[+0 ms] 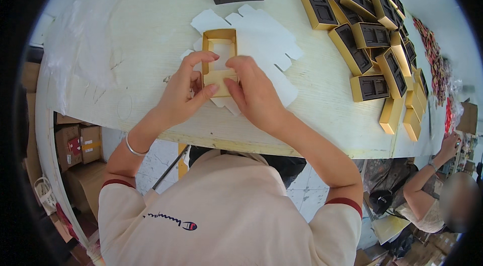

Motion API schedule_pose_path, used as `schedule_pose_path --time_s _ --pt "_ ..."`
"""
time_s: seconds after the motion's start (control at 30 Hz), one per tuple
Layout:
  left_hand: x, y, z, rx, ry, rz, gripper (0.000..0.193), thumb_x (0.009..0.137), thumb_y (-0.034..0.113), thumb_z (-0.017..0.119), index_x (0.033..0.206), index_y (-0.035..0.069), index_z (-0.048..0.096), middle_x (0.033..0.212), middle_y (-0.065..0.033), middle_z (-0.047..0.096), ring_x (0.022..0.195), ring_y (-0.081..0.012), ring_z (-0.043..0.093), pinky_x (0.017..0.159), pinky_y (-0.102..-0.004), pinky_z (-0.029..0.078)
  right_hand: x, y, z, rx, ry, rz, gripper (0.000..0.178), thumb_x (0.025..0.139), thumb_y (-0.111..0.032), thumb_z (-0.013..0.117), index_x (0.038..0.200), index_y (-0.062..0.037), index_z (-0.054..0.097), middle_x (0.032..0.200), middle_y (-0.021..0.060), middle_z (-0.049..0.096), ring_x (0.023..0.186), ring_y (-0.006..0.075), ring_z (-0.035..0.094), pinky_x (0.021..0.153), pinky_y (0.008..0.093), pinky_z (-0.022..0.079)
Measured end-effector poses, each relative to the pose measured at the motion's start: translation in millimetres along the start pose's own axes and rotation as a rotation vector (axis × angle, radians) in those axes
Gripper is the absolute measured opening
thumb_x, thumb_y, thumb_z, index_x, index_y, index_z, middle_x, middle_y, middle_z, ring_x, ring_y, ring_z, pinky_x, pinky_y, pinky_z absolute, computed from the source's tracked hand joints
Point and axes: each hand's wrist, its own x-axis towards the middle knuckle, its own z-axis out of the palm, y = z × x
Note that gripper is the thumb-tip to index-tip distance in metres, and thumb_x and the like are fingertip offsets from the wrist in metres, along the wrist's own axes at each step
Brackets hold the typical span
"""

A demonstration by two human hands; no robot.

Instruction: The person folds flat cardboard pieces into small rectangular boxes and inserts black plastic trays into them. The person repeats this process multiple times, stacking the finished boxes on the table.

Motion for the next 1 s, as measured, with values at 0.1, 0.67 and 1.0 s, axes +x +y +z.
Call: schedule_pose_path --time_s 0.1,0.67,1.0 --pt "-4.1 -5.1 4.3 0.13 0.072 0.135 0.017 0.086 0.006 0.064 0.101 0.003 0.056 0.116 -0.009 0.05 0.07 -0.0136 0.054 0.058 -0.0257 0.043 0.9 -8.2 -12.1 -0.6 -0.035 -0.425 0.017 0.079 -0.008 0.067 0.093 -0.0081 0.057 0.1 0.0073 0.057 0.076 0.0214 0.053 0.063 0.0326 0.04" --pt "-6.8 1.1 -7.9 0.677 -0.092 0.301 0.017 0.072 0.015 0.073 0.075 0.004 0.061 0.08 -0.0049 0.057 0.077 -0.0238 0.055 0.065 -0.0359 0.046 52.3 -17.7 -44.6 -0.265 -0.376 -0.093 0.023 0.08 -0.011 0.068 0.101 -0.0025 0.062 0.088 0.0115 0.062 0.078 0.0267 0.06 0.069 0.0375 0.046" --pt "-9.0 6.8 5.9 0.745 0.084 0.263 0.041 0.071 0.023 0.075 0.103 0.007 0.058 0.12 -0.0121 0.049 0.093 -0.0281 0.053 0.078 -0.04 0.046 90.8 1.8 -46.0 -0.697 -0.669 0.204 0.036 0.075 0.001 0.054 0.111 -0.0005 0.048 0.085 0.0198 0.063 0.085 0.0373 0.06 0.074 0.0444 0.047"
